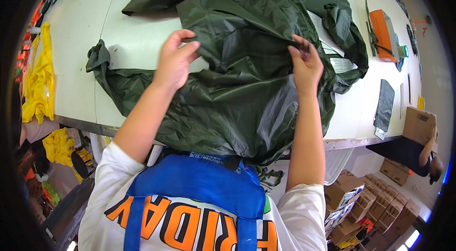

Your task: The person uses a small blade to cut open a dark green jacket on a white table, removing tags and cutting along seams and zippers. The person then folds the jacket and places it into a blue bag.

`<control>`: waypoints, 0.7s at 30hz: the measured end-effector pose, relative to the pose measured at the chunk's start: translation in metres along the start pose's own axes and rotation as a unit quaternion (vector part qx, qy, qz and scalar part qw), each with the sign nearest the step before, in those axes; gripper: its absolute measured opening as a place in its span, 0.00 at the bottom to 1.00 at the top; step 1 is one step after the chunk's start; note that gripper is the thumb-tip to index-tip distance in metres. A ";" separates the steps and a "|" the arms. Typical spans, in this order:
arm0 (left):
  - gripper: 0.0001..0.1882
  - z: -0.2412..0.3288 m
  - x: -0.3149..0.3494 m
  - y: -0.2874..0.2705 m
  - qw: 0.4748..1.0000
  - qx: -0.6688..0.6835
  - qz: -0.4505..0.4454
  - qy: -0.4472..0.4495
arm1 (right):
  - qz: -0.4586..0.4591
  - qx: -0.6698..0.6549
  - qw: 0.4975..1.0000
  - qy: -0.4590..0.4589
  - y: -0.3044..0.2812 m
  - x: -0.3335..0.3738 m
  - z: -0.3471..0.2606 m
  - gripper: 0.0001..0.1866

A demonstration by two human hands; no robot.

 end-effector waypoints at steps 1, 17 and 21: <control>0.11 0.024 0.015 0.003 0.997 0.075 -0.005 -0.007 | 0.012 -0.032 0.999 -0.001 -0.004 0.006 -0.009 0.12; 0.28 0.111 0.084 -0.020 0.995 0.078 -0.001 0.070 | -0.090 -0.206 0.970 -0.090 0.021 0.067 -0.099 0.08; 0.29 0.115 0.094 -0.039 0.996 0.038 0.020 0.083 | -0.085 -0.102 0.981 -0.142 0.041 0.079 -0.126 0.09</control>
Point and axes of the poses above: each hand's wrist, its own x-axis away from the middle knuckle, its own y-axis out of the palm, z = x × y, the point moved 9 cm from there along -x, towards the middle knuckle, and after that the axes turned 10 degrees about -z, right-handed, at the moved point
